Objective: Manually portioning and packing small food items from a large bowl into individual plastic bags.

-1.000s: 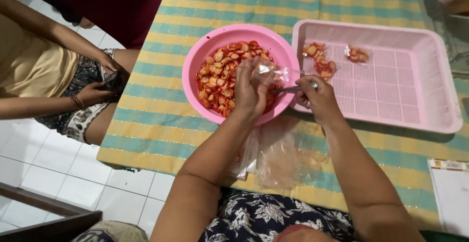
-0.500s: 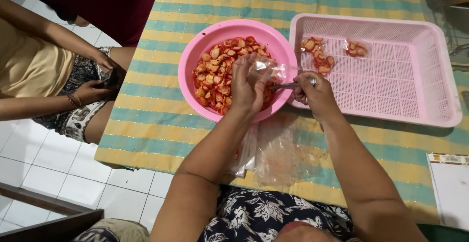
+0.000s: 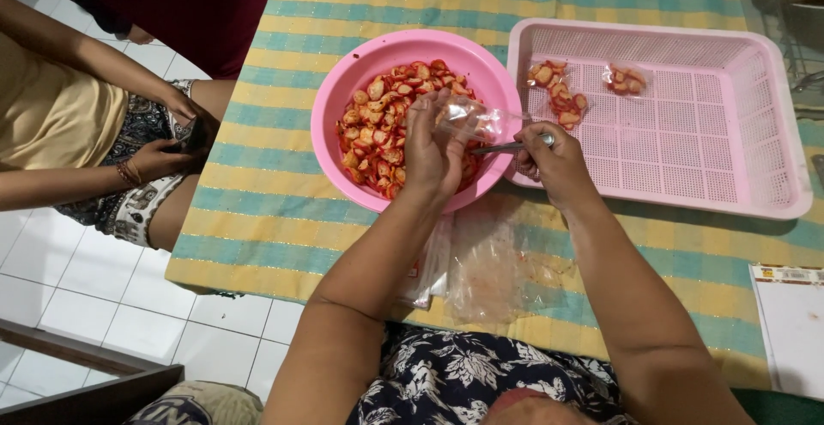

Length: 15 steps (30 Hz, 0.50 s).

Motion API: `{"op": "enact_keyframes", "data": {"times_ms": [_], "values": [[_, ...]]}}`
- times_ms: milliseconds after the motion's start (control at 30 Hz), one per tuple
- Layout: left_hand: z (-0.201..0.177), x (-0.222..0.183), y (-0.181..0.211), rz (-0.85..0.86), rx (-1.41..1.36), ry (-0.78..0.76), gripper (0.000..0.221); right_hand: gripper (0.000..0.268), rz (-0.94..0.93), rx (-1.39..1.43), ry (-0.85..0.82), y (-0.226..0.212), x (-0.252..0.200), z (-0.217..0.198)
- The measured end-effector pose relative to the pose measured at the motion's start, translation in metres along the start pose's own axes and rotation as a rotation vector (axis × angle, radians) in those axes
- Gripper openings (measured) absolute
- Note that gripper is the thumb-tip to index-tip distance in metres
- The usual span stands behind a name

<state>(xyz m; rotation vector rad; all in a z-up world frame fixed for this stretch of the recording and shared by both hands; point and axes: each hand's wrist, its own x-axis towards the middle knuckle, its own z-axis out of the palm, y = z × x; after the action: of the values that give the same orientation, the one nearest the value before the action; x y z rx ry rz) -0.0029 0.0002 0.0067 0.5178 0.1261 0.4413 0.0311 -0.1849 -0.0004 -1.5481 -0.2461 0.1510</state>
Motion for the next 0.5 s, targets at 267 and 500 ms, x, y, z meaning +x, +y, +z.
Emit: {"op": "enact_keyframes", "data": {"times_ms": [267, 500], "values": [[0.001, 0.0, -0.001, 0.003, -0.001, -0.02, 0.025, 0.015, 0.005, -0.003, -0.002, -0.001, -0.001, 0.001], [0.007, -0.006, 0.004, 0.0, 0.016, -0.033, 0.026, 0.016, 0.003, 0.003, -0.007, -0.003, -0.001, 0.0]]}}
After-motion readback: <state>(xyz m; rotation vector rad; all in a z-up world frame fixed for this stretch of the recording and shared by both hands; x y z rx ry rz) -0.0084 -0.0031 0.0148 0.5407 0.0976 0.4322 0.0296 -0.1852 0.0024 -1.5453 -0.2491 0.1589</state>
